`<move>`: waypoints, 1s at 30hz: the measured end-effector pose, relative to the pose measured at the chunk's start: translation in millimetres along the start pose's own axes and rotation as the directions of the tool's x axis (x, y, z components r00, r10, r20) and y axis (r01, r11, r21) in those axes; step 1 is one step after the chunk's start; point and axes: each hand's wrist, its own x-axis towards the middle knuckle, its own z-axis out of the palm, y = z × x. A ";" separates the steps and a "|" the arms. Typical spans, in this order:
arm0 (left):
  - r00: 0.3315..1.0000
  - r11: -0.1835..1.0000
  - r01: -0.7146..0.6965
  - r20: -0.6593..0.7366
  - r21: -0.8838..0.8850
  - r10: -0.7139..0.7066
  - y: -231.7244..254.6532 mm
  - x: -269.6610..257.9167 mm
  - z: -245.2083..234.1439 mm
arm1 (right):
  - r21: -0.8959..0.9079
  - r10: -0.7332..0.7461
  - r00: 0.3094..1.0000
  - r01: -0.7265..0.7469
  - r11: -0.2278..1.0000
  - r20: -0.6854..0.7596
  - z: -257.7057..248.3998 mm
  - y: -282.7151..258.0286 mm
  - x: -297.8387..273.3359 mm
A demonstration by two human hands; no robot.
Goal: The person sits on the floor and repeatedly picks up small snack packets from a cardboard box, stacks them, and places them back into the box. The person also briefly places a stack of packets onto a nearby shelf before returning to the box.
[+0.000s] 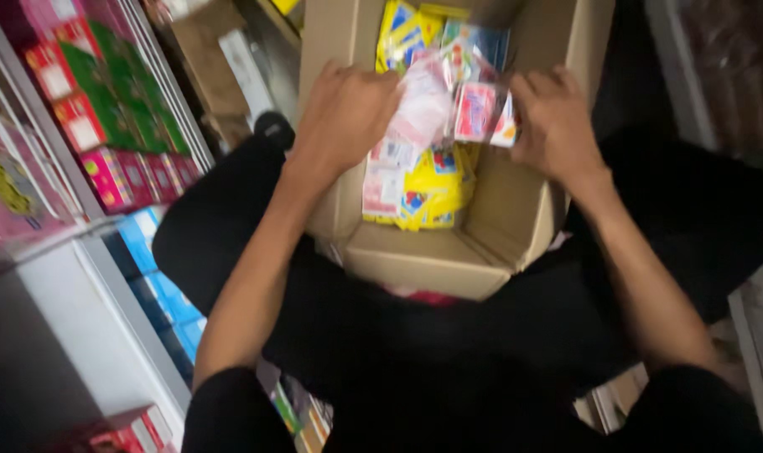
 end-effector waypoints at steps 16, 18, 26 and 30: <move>0.993 0.961 -0.055 0.088 -0.271 0.082 10.8 8.7 11.3 | -0.027 0.028 1.000 -0.027 0.999 0.015 -2.6 -4.2 7.6; 0.989 0.973 0.094 0.132 -0.211 -0.067 3.4 11.5 13.6 | 0.029 0.035 0.999 -0.035 0.999 0.010 -4.0 -1.3 2.5; 0.994 0.992 0.000 0.110 -0.124 0.014 17.4 26.8 42.6 | 0.323 0.086 0.996 -0.088 0.942 0.021 3.6 -15.7 -2.8; 0.969 0.980 -0.050 0.227 -0.194 0.095 33.9 27.0 61.9 | 0.279 0.090 0.996 -0.078 0.957 -0.028 11.5 -27.4 -11.0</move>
